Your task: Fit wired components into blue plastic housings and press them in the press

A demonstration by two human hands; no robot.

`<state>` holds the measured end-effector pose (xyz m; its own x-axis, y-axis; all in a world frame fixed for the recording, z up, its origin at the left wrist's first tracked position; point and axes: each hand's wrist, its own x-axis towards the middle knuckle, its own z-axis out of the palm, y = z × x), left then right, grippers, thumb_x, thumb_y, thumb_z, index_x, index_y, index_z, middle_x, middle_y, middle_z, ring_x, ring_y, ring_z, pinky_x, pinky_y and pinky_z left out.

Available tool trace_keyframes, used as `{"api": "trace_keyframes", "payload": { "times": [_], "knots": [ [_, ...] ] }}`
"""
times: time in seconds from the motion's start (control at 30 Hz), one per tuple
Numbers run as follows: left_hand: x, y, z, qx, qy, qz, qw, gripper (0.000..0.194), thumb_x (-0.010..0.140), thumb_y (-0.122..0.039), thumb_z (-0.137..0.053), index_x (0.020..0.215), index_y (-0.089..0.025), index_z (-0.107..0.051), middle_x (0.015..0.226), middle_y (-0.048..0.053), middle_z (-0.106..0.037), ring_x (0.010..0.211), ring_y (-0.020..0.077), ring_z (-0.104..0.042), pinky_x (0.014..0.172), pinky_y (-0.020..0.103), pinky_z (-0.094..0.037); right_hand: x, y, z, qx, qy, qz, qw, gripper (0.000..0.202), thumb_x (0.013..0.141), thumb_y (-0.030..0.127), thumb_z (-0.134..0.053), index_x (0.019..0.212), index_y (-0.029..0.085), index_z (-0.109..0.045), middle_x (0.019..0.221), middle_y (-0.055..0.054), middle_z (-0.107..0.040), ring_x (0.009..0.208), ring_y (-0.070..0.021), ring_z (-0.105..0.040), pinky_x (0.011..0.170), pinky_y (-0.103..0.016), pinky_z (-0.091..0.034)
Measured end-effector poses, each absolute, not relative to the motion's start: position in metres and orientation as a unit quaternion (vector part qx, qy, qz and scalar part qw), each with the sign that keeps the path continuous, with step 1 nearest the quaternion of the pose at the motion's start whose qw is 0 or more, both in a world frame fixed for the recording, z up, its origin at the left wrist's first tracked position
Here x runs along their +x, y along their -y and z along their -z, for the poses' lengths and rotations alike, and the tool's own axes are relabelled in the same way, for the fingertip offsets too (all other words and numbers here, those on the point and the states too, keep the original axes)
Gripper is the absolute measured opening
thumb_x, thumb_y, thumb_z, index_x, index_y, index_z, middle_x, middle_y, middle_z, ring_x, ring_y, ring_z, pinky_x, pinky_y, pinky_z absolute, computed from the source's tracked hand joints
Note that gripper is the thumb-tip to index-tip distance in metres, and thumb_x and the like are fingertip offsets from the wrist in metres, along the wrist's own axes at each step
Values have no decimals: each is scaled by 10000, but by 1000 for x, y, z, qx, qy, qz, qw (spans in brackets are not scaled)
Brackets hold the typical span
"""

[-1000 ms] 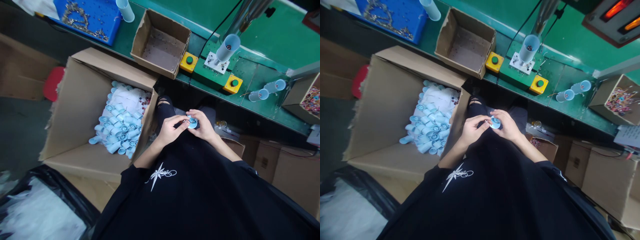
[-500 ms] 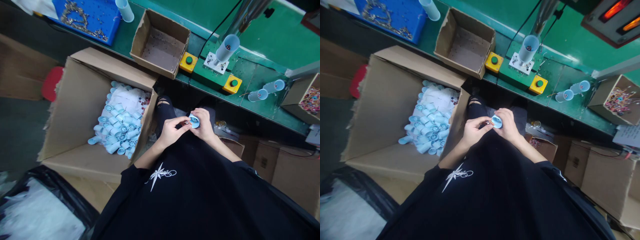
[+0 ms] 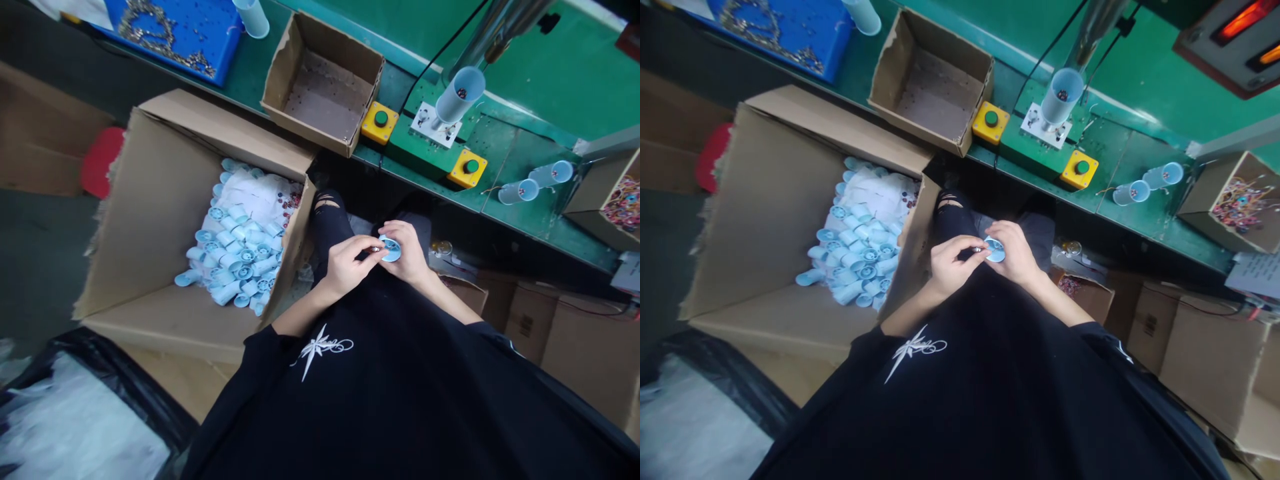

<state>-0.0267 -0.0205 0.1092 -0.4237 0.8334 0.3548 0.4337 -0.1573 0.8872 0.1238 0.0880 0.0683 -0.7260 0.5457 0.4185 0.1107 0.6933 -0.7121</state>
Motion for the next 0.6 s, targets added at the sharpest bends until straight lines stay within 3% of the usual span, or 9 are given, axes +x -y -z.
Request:
{"api": "trace_keyframes", "payload": {
  "times": [0.27, 0.6],
  "knots": [
    [-28, 21, -107, 507, -638, -563, 135, 126, 956, -310, -795, 965, -189, -761, 897, 31, -818, 760, 142, -769, 749, 248, -651, 120, -84, -77, -147, 881, -280, 353, 641, 915, 289, -679, 1491, 294, -399, 1224, -117, -677, 1157, -337, -673, 973, -639, -592],
    [-21, 21, -110, 473, -618, -600, 187, 94, 934, -250, -814, 986, -183, -775, 932, 26, -830, 784, 133, -799, 766, 204, -675, 120, -84, -72, -171, 890, -237, 351, 607, 971, 344, -651, 1516, 286, -392, 1232, -125, -648, 1130, -326, -655, 974, -605, -539]
  ]
}}
